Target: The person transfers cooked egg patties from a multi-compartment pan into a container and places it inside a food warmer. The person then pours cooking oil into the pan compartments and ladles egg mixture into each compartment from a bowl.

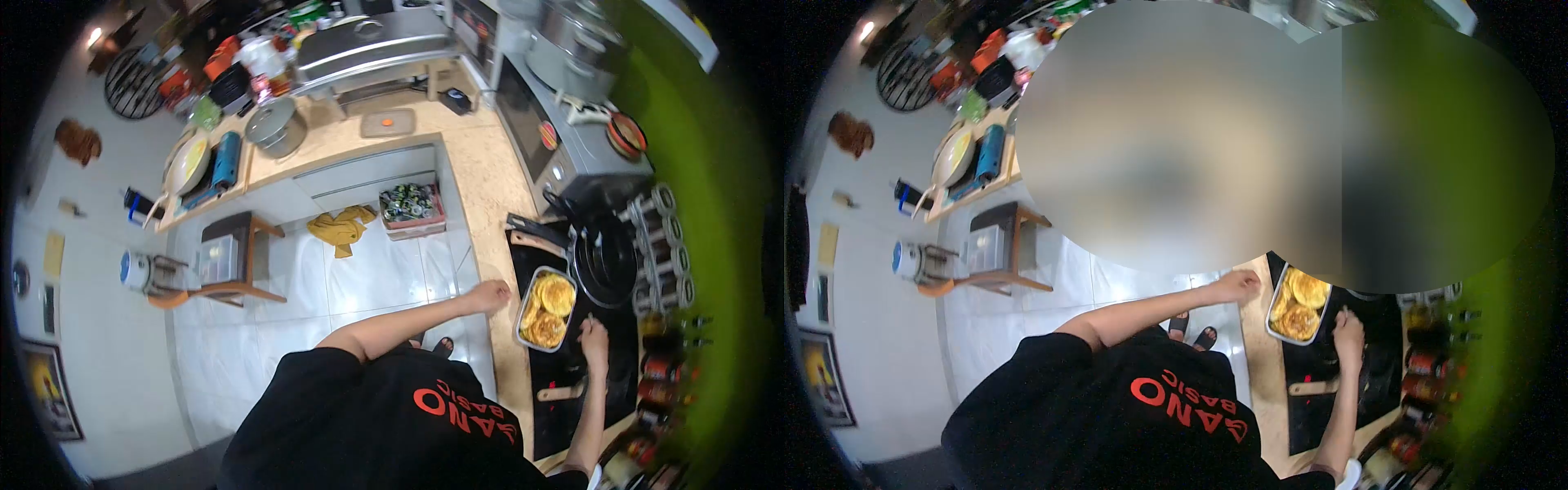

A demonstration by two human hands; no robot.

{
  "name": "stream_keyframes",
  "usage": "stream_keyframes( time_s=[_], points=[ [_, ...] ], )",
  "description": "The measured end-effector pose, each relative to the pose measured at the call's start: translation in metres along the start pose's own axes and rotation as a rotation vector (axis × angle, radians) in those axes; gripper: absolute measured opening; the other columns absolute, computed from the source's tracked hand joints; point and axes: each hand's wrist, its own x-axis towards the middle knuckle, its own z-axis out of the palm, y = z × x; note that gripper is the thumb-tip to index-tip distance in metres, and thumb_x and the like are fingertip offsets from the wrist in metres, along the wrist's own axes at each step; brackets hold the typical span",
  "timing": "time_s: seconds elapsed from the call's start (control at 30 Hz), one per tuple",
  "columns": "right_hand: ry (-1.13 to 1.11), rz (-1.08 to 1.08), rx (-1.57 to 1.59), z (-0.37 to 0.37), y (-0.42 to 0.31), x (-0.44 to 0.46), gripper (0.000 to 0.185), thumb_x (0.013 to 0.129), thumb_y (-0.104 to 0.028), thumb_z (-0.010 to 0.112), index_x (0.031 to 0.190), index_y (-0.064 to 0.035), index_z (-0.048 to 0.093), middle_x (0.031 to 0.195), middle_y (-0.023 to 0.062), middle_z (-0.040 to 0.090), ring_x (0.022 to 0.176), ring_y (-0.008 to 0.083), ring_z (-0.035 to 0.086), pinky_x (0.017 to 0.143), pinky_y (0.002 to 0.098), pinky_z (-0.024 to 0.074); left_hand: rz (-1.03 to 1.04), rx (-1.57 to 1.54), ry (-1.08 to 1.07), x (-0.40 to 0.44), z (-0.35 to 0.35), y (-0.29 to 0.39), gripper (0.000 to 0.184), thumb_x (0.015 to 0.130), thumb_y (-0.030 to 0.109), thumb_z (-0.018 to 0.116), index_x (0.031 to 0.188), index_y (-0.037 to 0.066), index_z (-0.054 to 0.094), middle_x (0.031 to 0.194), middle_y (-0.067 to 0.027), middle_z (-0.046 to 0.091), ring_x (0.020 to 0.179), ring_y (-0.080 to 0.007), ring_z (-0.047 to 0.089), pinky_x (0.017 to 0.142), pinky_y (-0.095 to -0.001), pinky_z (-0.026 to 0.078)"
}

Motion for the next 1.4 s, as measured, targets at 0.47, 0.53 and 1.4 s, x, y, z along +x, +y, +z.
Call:
stream_keyframes(
  time_s=[0.47,0.53,1.4],
  points=[
    [-0.555,0.190,0.458,0.015,0.005,0.051,0.011,0.097,-0.016,0.049,0.094,-0.0057,0.049,0.064,0.0072,0.062,0.037,0.0109,0.044,0.035,0.0232,0.0310,-0.120,-0.167,-0.064,0.023,0.023,0.057,0.014,0.094,0.015,0.047,0.090,0.002,0.047,0.060,-0.0096,0.059,0.048,-0.0180,0.059,0.045,-0.0324,0.049],
    [-0.579,0.187,0.495,0.015,0.003,0.051,0.009,0.097,-0.014,0.048,0.094,-0.0055,0.048,0.064,0.0074,0.061,0.038,0.0111,0.044,0.035,0.0234,0.0313,-0.209,-0.214,-0.116,0.024,0.023,0.061,0.014,0.094,0.014,0.046,0.089,0.001,0.045,0.059,-0.0094,0.058,0.049,-0.0184,0.060,0.044,-0.0327,0.049],
    [-0.867,-0.013,0.589,0.081,-0.354,0.126,0.011,0.095,-0.012,0.050,0.088,-0.0036,0.049,0.061,0.0027,0.055,0.042,0.0078,0.046,0.038,0.0220,0.0355,-0.180,-0.341,0.040,-0.075,-0.328,0.039,0.016,0.098,0.019,0.048,0.091,0.005,0.048,0.066,-0.0031,0.057,0.055,-0.0123,0.058,0.052,-0.0265,0.049]
  ],
)
